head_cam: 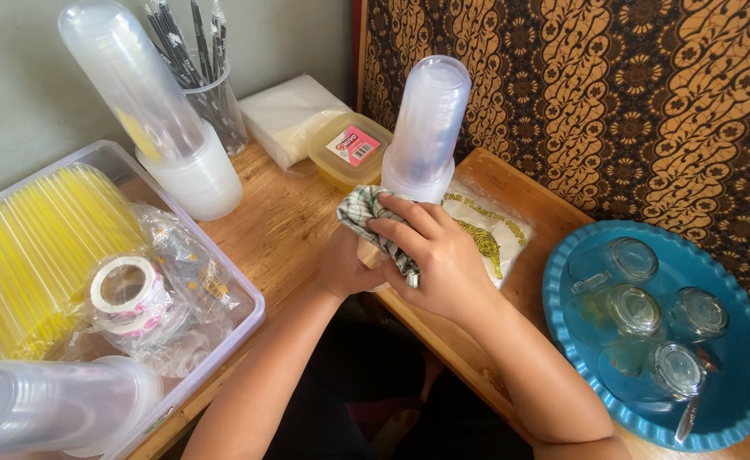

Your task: Cleaning plastic cups with a cloth and stacking them on a table

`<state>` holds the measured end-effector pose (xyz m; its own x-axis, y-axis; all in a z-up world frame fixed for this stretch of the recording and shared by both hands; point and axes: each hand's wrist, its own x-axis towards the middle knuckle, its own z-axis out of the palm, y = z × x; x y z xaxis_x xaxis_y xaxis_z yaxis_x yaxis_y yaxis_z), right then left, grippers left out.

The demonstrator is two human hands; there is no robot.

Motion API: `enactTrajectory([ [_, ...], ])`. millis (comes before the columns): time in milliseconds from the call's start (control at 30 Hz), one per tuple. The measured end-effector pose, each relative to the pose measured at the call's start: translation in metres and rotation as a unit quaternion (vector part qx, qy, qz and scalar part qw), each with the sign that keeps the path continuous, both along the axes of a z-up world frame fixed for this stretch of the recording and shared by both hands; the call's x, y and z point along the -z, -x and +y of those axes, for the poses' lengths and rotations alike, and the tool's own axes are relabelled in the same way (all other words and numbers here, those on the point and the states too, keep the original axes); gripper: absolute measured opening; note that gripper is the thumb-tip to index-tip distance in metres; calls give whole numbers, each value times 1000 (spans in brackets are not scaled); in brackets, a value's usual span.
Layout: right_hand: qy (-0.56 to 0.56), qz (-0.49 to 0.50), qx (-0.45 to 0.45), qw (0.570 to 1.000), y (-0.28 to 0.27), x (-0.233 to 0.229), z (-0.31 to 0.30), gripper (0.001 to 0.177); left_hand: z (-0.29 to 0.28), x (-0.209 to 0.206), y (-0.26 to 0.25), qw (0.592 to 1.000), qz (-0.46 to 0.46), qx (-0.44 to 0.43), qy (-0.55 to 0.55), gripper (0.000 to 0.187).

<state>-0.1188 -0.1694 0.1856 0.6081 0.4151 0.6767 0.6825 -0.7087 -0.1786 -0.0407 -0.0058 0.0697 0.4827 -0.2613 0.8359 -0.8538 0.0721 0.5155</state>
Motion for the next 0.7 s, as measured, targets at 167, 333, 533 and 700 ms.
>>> enactTrajectory([
  [167,43,-20,91,995,11,5,1,48,-2,-5,5,1000,8,-14,-3,53],
  [333,84,-35,116,989,19,7,-2,42,-2,-8,10,1000,17,-26,-6,52],
  [533,92,-18,36,995,25,-9,0,35,-1,-11,12,999,31,-44,-6,51],
  [700,64,7,98,993,10,1,-7,42,-3,-10,8,995,67,-71,-6,70],
])
